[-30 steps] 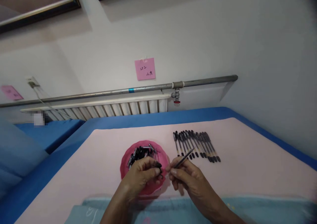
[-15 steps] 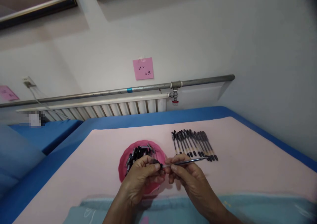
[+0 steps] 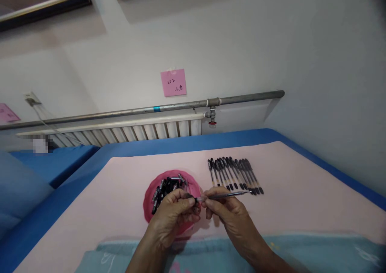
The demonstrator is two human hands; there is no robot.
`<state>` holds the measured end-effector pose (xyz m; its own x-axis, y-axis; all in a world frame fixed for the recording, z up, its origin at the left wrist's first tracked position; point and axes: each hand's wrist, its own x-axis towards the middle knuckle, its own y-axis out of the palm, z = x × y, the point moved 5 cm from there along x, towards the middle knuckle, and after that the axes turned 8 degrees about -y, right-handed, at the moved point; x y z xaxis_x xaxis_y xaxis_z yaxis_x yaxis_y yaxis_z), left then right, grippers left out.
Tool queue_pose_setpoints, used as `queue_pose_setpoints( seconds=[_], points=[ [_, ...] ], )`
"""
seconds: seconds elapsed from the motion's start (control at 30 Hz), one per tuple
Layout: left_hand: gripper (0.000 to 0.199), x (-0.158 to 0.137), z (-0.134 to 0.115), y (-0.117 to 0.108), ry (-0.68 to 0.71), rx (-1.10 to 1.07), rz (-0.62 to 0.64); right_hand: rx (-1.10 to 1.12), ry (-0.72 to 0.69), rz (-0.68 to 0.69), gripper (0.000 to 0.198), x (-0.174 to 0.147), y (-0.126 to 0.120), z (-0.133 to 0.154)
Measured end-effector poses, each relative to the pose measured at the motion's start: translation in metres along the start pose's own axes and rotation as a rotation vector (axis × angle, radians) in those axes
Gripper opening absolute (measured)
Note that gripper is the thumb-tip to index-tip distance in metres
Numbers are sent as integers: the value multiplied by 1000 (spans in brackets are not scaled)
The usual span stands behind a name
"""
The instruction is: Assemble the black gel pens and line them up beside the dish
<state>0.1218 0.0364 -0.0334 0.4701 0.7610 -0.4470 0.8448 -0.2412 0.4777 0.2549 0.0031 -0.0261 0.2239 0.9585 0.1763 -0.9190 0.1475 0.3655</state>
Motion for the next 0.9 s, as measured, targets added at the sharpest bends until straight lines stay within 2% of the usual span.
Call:
queue_pose_setpoints(
  seconds=[0.17,0.27,0.37,0.47,0.53,0.67,0.73,0.8,0.9],
  points=[
    [26,1,-3,3,115,51,34,-15,71,-57,23,-1,-1,-4],
    [34,-1,-8,5,177,97,0,-11,120,-85,26,-2,-1,-7],
    [31,-3,-6,7,110,146,-17,2,114,-100,27,-2,-1,-7],
    [42,-2,0,8,26,293,-23,7,94,-96,27,-2,-1,-6],
    [42,-2,2,7,20,344,-21,8,90,-86,27,-2,0,-5],
    [28,-1,-3,5,103,292,30,20,120,-85,26,-2,-1,-7],
    [30,-1,-6,4,127,231,35,30,130,-89,26,-2,-2,-7],
    [32,-2,-6,2,101,207,6,32,132,-88,27,-2,-1,-7],
    [38,-2,0,2,2,297,4,28,136,-83,26,-2,0,-6]
  ],
)
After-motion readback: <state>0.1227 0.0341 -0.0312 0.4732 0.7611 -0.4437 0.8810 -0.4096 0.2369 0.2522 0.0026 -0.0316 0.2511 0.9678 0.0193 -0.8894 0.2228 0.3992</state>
